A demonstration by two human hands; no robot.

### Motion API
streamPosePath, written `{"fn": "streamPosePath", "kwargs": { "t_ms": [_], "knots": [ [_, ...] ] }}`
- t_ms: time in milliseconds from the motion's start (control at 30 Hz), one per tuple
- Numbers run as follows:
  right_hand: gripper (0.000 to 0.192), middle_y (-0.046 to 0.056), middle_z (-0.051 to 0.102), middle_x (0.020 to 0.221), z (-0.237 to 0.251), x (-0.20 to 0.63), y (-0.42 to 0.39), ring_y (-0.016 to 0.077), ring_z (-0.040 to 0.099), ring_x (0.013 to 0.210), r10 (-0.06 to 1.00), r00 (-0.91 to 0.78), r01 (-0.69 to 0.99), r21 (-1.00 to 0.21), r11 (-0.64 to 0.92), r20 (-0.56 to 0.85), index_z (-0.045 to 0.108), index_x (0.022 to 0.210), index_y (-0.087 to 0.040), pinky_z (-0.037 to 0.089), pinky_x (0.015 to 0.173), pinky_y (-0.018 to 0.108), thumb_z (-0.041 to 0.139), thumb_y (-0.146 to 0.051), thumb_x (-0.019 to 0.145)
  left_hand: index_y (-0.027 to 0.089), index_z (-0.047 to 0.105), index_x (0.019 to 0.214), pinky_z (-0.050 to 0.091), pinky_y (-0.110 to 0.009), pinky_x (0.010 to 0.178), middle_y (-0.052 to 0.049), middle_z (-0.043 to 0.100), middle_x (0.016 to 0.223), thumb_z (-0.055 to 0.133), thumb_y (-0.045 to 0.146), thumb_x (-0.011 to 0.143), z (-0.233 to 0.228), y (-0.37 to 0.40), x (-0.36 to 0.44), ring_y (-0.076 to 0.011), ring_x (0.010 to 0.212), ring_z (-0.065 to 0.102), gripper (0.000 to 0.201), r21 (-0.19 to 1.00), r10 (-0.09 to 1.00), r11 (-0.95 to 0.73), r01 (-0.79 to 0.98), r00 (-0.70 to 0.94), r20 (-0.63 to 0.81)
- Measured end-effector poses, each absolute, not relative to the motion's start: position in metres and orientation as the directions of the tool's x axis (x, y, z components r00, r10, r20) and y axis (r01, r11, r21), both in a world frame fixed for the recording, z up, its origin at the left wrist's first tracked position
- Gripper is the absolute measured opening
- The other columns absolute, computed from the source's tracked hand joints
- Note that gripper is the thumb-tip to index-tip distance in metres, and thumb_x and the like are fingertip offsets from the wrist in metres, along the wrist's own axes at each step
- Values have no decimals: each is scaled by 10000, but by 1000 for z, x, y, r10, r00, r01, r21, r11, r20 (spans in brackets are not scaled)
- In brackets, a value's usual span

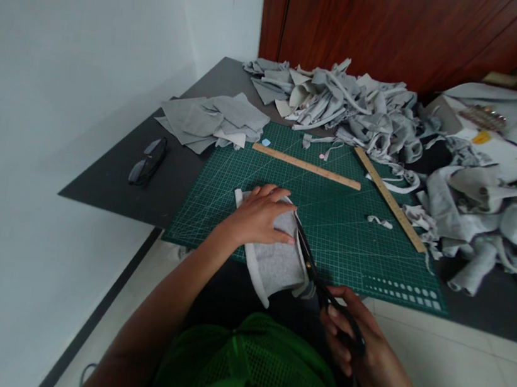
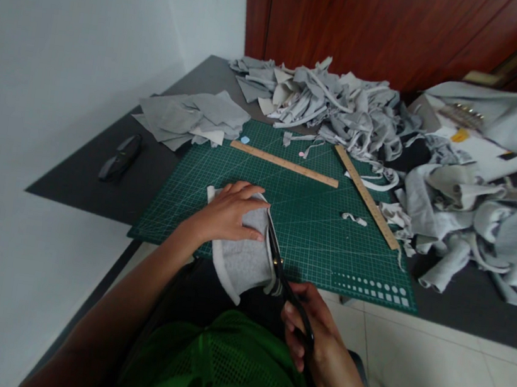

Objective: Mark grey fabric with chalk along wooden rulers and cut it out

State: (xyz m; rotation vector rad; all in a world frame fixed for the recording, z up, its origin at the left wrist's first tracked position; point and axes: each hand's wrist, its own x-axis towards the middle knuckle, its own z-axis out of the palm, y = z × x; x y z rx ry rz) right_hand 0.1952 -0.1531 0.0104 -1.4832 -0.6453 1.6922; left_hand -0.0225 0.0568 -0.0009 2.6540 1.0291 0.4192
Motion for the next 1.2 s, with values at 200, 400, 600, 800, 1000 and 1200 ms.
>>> {"fn": "streamPosePath", "kwargs": {
  "t_ms": [200, 400, 600, 800, 1000, 1200],
  "knots": [
    [631, -144, 390, 528, 15, 192, -152, 53, 275, 403, 827, -54, -131, -817, -562, -560, 465, 1120, -260, 279, 339, 148, 775, -698, 789, 273, 650, 1402, 371, -513, 1131, -99, 508, 1570, 791, 677, 789, -2, 58, -23, -355, 1440, 410, 748, 329, 678, -722, 608, 716, 165],
    [616, -146, 393, 526, 15, 193, -153, 53, 265, 408, 840, -49, -96, -835, -542, -540, 453, 1149, -261, 254, 357, 150, 744, -697, 826, 287, 651, 1400, 367, -496, 1127, -93, 522, 1558, 797, 699, 769, -3, 59, -24, -348, 1422, 430, 768, 325, 673, -728, 604, 719, 171],
    [618, -145, 391, 516, 17, 193, -153, 56, 260, 412, 841, -48, -70, -838, -540, -538, 454, 1142, -258, 237, 365, 155, 733, -713, 829, 286, 648, 1404, 368, -495, 1125, -92, 517, 1563, 799, 702, 765, -3, 59, -24, -348, 1428, 424, 778, 323, 673, -727, 605, 721, 164],
    [634, -147, 395, 518, 18, 190, -153, 53, 265, 408, 840, -36, -71, -837, -542, -541, 455, 1138, -253, 240, 367, 158, 758, -702, 809, 293, 647, 1406, 358, -489, 1144, -80, 509, 1565, 776, 719, 778, -6, 60, -24, -344, 1431, 415, 769, 328, 678, -722, 609, 716, 165],
    [659, -142, 412, 552, 13, 188, -156, 52, 299, 411, 840, -2, -104, -836, -539, -542, 461, 1157, -258, 265, 351, 145, 791, -688, 782, 299, 649, 1403, 333, -526, 1181, -87, 410, 1625, 801, 705, 758, -6, 59, -24, -377, 1487, 318, 777, 349, 698, -703, 620, 696, 169],
    [611, -123, 448, 627, 6, 194, -154, 34, 302, 398, 823, 1, -204, -806, -556, -568, 501, 1098, -272, 268, 319, 137, 801, -679, 756, 282, 669, 1359, 380, -511, 1109, -113, 485, 1497, 831, 690, 729, 2, 54, -24, -364, 1368, 415, 769, 329, 714, -691, 644, 678, 173]
  ]
}}
